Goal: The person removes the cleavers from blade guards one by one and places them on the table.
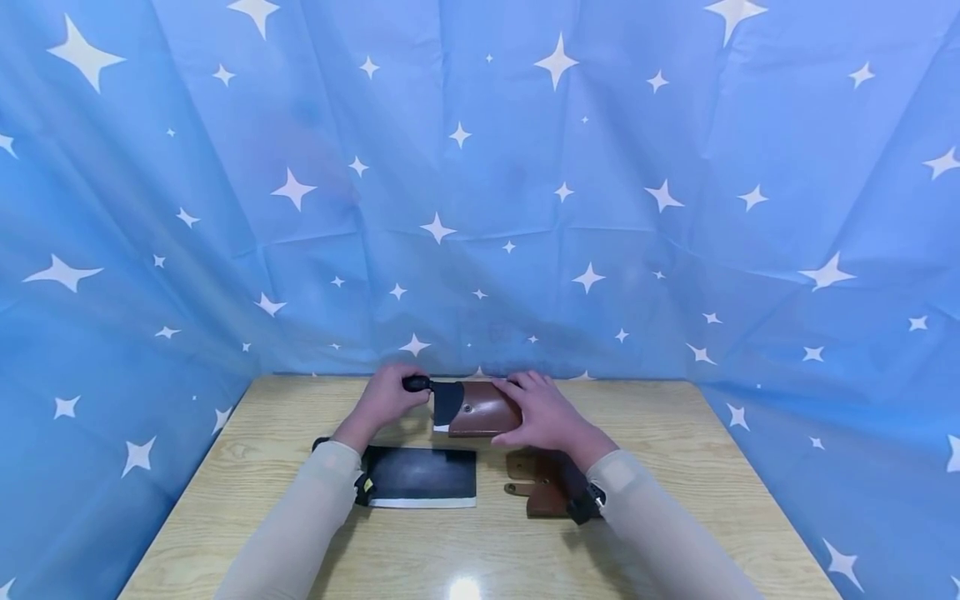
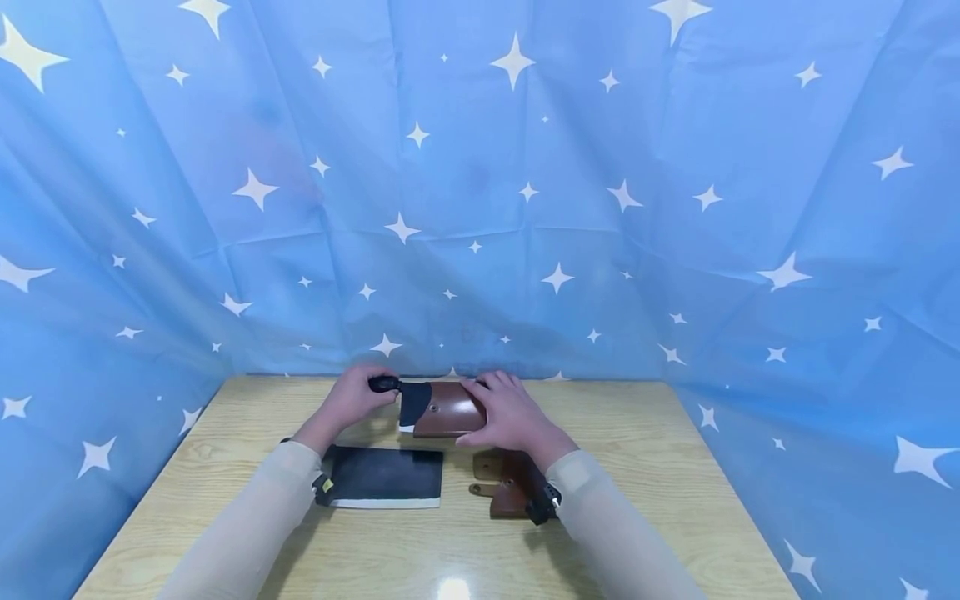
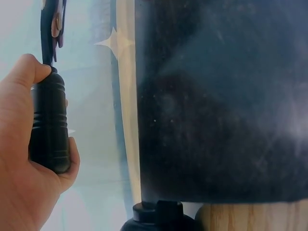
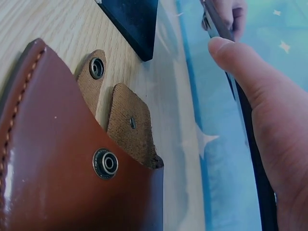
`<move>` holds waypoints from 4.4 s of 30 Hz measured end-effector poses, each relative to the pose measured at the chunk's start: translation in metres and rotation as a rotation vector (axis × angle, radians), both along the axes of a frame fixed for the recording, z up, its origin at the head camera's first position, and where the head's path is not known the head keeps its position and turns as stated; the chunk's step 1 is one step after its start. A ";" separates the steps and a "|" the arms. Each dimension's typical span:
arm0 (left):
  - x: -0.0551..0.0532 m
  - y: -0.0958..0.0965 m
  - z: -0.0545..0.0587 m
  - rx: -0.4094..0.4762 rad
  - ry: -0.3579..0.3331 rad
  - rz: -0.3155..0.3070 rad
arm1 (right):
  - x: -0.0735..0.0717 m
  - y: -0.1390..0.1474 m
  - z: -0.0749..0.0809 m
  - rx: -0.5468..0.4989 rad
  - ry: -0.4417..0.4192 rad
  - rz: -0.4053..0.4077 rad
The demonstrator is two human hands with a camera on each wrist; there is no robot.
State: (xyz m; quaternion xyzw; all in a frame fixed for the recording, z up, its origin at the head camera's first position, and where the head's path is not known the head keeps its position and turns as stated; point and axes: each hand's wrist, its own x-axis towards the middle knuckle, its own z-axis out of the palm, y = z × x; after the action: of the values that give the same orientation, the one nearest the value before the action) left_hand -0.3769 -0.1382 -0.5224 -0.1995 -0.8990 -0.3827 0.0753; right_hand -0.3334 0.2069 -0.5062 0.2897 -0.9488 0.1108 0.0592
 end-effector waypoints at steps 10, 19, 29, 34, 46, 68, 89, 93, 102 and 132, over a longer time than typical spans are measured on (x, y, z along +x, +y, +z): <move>0.001 -0.001 -0.001 0.001 -0.004 0.015 | -0.001 -0.002 -0.003 -0.011 -0.001 -0.005; 0.000 -0.007 0.002 0.014 -0.003 0.012 | -0.002 0.006 -0.002 -0.022 0.008 -0.004; -0.006 -0.010 0.012 0.007 0.014 -0.013 | -0.005 0.015 0.010 -0.018 0.029 0.017; -0.006 -0.008 0.008 -0.007 0.034 -0.011 | -0.003 0.018 0.005 -0.021 0.004 0.026; -0.002 -0.013 0.006 0.022 0.004 -0.010 | -0.003 0.023 -0.003 -0.028 0.019 0.057; -0.002 -0.023 0.000 0.009 -0.043 -0.031 | 0.000 0.033 -0.002 -0.064 -0.020 0.044; 0.001 -0.026 0.008 -0.063 -0.037 -0.101 | 0.003 0.043 0.002 -0.105 -0.063 0.021; 0.000 -0.027 0.009 -0.067 -0.024 -0.113 | 0.003 0.043 0.003 -0.099 -0.057 0.030; -0.002 -0.028 0.005 -0.064 -0.034 -0.120 | 0.004 0.044 0.005 -0.114 -0.051 0.052; -0.001 -0.030 0.007 -0.041 -0.078 -0.109 | 0.006 0.049 0.007 -0.120 -0.047 0.031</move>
State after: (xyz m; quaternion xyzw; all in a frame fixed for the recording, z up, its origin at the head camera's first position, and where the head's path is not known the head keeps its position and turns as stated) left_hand -0.3777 -0.1680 -0.5155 -0.2347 -0.8967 -0.3751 0.0149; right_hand -0.3270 0.2563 -0.4989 0.2979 -0.9370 0.1749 0.0525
